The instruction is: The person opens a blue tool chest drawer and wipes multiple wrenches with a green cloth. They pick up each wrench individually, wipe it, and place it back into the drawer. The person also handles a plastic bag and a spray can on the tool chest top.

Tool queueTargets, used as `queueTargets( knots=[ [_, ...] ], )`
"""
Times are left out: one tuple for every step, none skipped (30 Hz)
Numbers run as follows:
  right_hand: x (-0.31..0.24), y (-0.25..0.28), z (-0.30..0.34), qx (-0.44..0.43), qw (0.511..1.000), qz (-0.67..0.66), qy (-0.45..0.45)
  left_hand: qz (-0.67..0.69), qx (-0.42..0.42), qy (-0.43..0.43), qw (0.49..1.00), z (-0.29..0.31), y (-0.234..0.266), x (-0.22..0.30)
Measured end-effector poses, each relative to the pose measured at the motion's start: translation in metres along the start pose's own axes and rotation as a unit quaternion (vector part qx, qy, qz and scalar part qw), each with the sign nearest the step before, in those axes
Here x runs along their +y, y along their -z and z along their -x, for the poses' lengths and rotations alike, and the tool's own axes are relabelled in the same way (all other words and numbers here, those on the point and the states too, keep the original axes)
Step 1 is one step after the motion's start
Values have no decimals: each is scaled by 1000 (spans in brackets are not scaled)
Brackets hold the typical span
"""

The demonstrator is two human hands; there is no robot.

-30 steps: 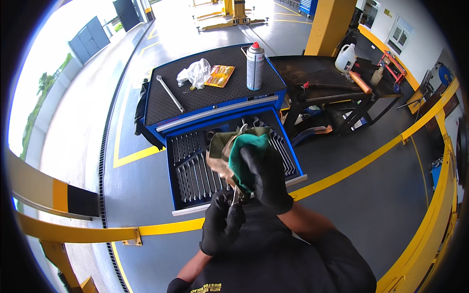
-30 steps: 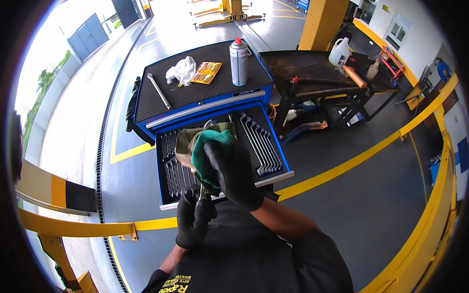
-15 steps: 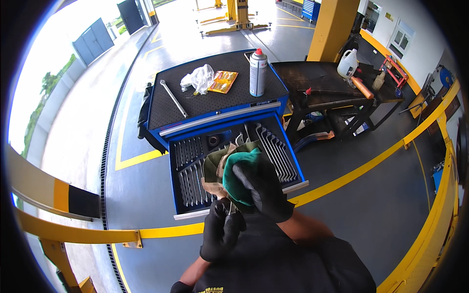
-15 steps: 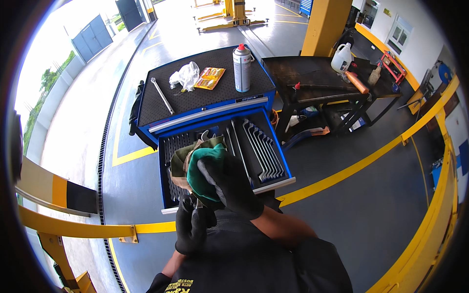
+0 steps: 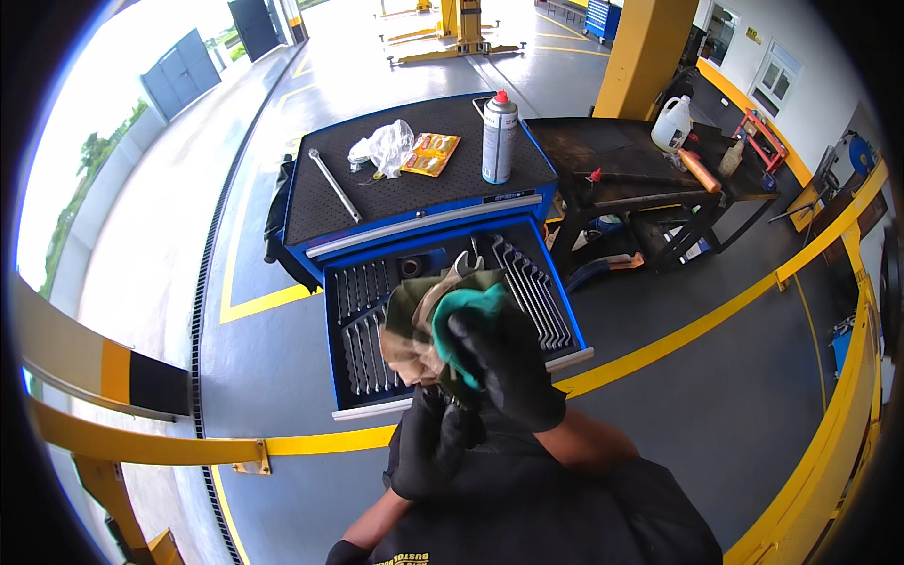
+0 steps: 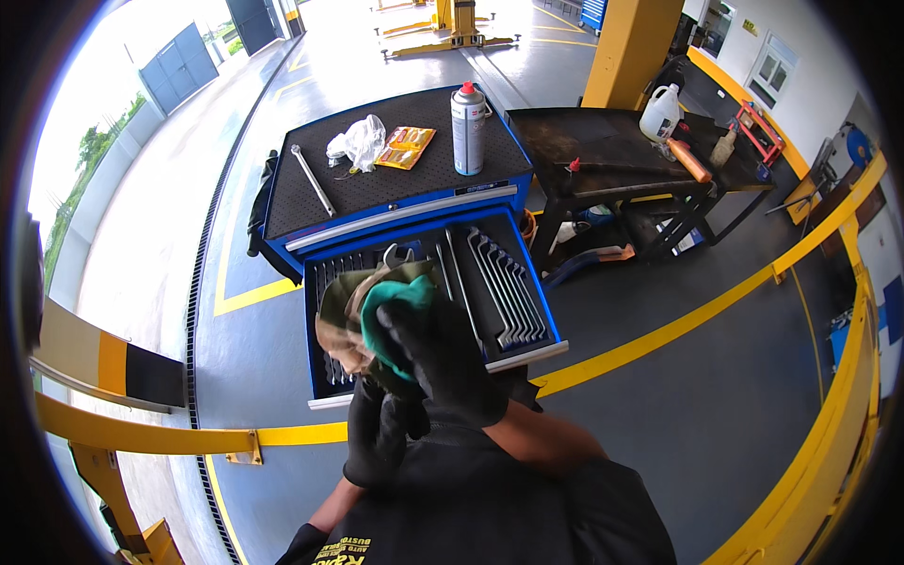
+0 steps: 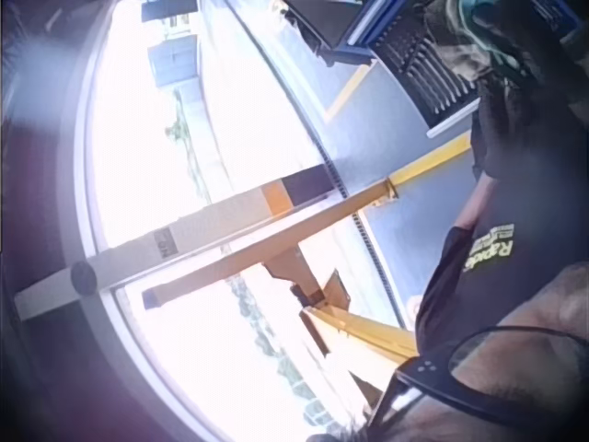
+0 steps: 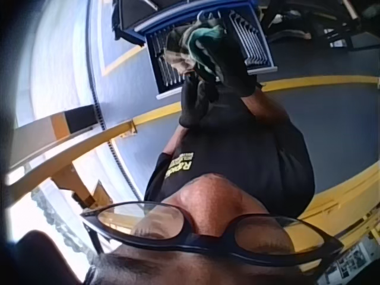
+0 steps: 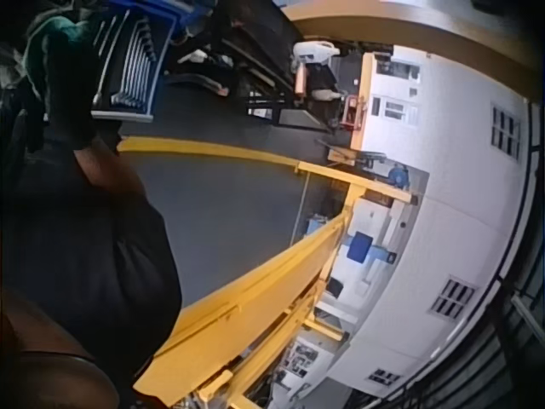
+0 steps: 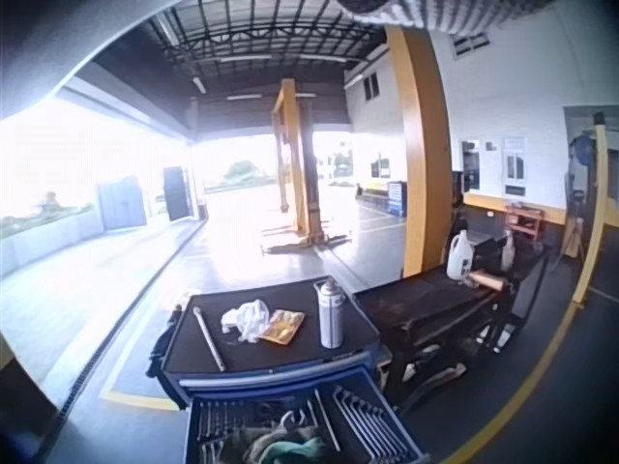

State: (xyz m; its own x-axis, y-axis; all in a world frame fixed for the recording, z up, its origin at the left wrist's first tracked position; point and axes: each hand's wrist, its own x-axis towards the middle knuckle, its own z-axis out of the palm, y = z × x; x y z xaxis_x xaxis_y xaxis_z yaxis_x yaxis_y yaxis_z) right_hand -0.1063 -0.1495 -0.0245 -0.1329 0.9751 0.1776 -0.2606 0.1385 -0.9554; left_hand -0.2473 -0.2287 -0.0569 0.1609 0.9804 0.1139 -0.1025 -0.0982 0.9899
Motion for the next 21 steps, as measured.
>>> queueTargets(
  knots=[
    [1,-9,8,-5,998,-40,-57,18,23,1,1000,-2,1,0],
    [-3,-9,8,-2,999,-13,-30,4,24,-19,1000,-5,0,2],
    [-4,-9,7,2,1000,10,-3,7,8,-15,1000,-6,2,3],
    [1,-3,4,14,981,154,120,12,-8,-10,1000,-5,3,1],
    [11,8,-5,27,926,292,238,16,-24,-5,1000,-4,4,0],
    [16,16,-12,40,836,423,347,4,-29,-14,999,-1,4,-1],
    [20,19,-19,80,844,408,340,-6,-38,-24,999,0,4,-3],
    [22,20,-26,120,850,391,332,-17,-46,-35,998,1,3,-3],
    [21,19,-31,155,857,373,322,-35,-46,-46,997,2,4,-4],
    [14,20,-30,155,826,427,333,-54,-46,-57,996,2,4,-4],
    [4,16,-24,144,910,299,250,-73,-44,-69,994,3,5,-3],
    [-4,10,-18,129,966,160,157,-69,-35,-75,994,2,3,-2],
    [-6,7,-12,110,992,17,58,-65,-25,-81,994,0,1,0],
    [-1,5,-6,130,984,55,110,-61,-15,-87,994,0,0,0],
    [3,6,-4,145,980,62,120,-61,-7,-82,995,1,0,0],
    [10,8,-2,160,976,69,131,-60,0,-77,995,2,0,-1],
    [14,8,0,161,976,67,128,-59,6,-72,996,3,0,-2],
    [19,7,2,160,977,64,125,-51,12,-63,997,4,1,-2],
    [23,6,4,160,978,61,122,-42,18,-54,997,4,2,-3],
    [21,9,10,115,981,111,110,-33,23,-45,998,5,2,-3],
    [11,2,13,84,990,85,72,-20,36,-23,999,3,0,2]
  ],
)
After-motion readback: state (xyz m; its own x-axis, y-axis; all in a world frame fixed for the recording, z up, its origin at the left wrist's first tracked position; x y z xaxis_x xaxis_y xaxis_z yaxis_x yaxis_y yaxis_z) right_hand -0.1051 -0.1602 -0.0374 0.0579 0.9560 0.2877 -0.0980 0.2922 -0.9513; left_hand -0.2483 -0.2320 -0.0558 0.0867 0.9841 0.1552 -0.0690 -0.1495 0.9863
